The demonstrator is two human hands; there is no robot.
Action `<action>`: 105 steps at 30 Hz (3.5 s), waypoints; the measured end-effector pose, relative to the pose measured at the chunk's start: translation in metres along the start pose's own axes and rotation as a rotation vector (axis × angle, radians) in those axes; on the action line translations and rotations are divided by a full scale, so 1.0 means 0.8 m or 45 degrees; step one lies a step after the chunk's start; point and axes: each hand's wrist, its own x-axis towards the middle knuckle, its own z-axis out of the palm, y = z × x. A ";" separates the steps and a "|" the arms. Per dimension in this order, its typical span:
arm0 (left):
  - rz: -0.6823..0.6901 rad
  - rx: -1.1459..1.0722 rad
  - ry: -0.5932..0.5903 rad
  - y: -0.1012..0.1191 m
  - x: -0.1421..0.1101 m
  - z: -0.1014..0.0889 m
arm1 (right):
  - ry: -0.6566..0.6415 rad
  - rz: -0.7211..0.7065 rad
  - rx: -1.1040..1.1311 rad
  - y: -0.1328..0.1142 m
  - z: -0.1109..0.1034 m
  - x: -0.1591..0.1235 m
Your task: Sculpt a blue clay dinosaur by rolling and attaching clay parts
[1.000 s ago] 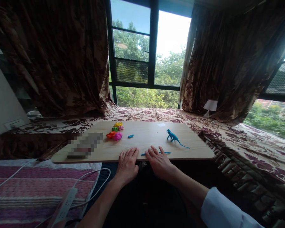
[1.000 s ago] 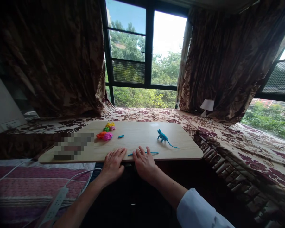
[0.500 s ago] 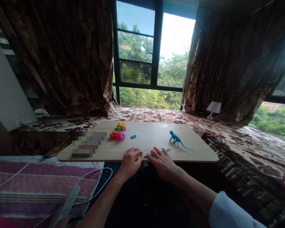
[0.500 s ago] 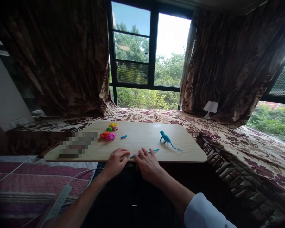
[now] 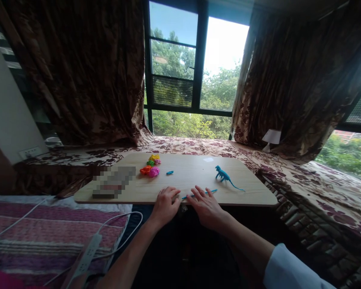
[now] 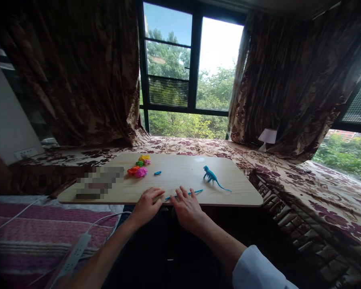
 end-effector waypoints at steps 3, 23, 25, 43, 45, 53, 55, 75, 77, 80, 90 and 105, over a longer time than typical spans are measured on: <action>-0.023 0.010 0.004 0.002 0.002 0.004 | -0.005 0.006 0.012 0.001 -0.003 -0.002; -0.020 0.084 -0.063 0.009 0.030 0.008 | 0.138 0.288 0.107 0.112 -0.012 0.014; -0.003 0.090 -0.075 0.006 0.032 0.004 | 0.161 0.294 0.107 0.111 -0.008 0.017; 0.130 0.223 -0.021 0.024 0.024 -0.006 | 0.174 0.179 -0.014 0.075 -0.027 -0.027; 0.172 0.227 -0.024 0.039 0.021 0.000 | 0.184 0.164 -0.025 0.066 -0.024 -0.027; 0.315 0.338 -0.131 0.075 -0.009 0.028 | 0.100 0.138 -0.047 0.044 0.004 -0.040; 0.310 0.374 -0.135 0.077 -0.007 0.029 | 0.093 0.156 -0.053 0.046 0.005 -0.036; 0.265 0.417 -0.195 0.072 0.000 0.029 | 0.022 0.267 -0.010 0.072 0.004 -0.035; 0.273 0.397 -0.199 0.075 0.000 0.032 | 0.034 0.294 -0.011 0.078 0.004 -0.041; 0.284 0.386 -0.236 0.082 -0.002 0.037 | 0.031 0.296 -0.014 0.077 0.004 -0.050; 0.280 0.455 -0.248 0.086 -0.005 0.040 | 0.020 0.276 -0.077 0.060 -0.005 -0.054; 0.280 0.435 -0.260 0.086 -0.003 0.037 | 0.016 0.209 -0.047 0.050 -0.006 -0.044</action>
